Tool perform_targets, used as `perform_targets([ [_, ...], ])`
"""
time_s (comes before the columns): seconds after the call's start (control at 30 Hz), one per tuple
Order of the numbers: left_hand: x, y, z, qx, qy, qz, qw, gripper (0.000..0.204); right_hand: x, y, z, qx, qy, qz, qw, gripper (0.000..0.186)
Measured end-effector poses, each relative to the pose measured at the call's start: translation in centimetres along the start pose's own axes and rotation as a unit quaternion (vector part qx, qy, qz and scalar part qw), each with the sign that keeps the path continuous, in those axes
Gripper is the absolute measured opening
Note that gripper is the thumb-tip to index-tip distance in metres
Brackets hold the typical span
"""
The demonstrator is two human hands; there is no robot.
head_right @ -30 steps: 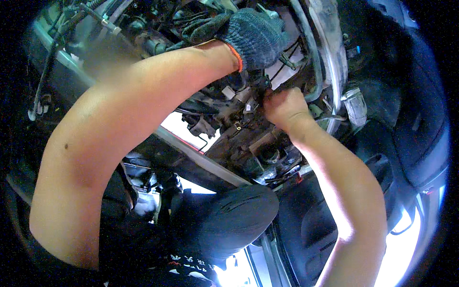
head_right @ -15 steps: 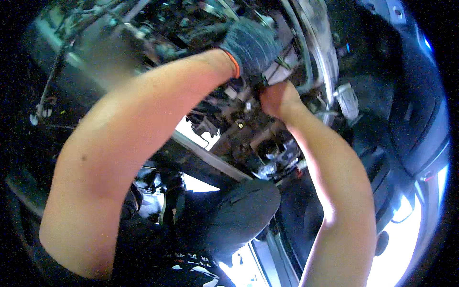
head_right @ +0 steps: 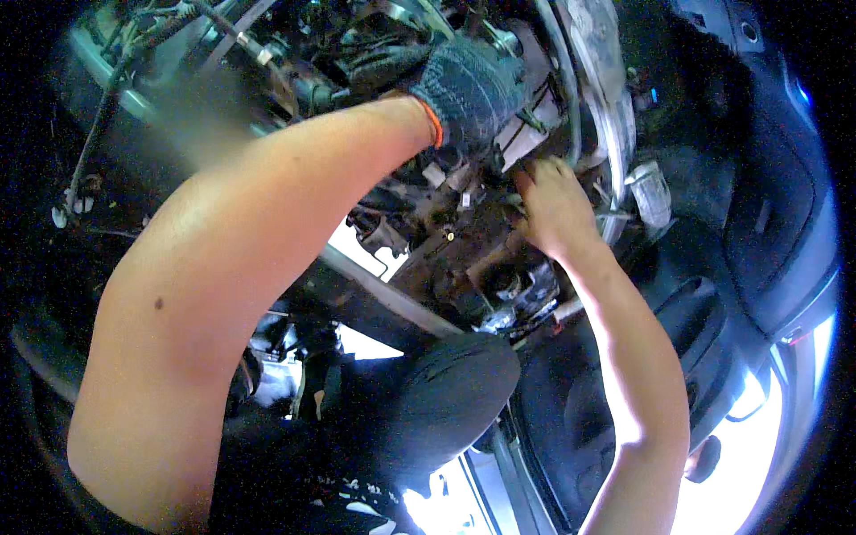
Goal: The person is working on a car engine from inside the front cabin, using a wrench to loosen and tighten bolts on the engine block. They also handle and reposition a large corrugated air intake hose and various electrical connectors.
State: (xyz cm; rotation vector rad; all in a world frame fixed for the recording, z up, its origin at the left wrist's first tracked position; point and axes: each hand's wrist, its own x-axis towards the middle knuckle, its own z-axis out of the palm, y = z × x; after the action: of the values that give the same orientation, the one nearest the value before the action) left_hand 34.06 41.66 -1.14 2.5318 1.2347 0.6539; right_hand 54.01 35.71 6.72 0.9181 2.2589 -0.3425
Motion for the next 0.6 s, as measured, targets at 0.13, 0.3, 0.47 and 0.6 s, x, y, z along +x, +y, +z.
perform_targets([
  [0.13,0.2,0.4,0.4,-0.009,0.006,-0.008,1.0,0.017,0.8,1.1,-0.9,0.06,-0.046,-0.013,0.997,0.041],
  [0.3,0.2,0.3,0.9,-0.018,0.024,-0.004,1.0,0.017,2.4,2.5,0.0,0.033,-0.114,-0.05,0.992,0.039],
  [0.47,0.4,0.5,0.9,-0.022,0.023,-0.017,0.999,0.018,2.5,1.4,1.4,-0.034,-0.119,0.004,0.992,0.038],
  [0.6,0.7,0.7,0.7,0.022,-0.027,-0.026,0.999,0.021,2.4,1.5,2.0,0.002,-0.103,0.046,0.994,0.04],
])
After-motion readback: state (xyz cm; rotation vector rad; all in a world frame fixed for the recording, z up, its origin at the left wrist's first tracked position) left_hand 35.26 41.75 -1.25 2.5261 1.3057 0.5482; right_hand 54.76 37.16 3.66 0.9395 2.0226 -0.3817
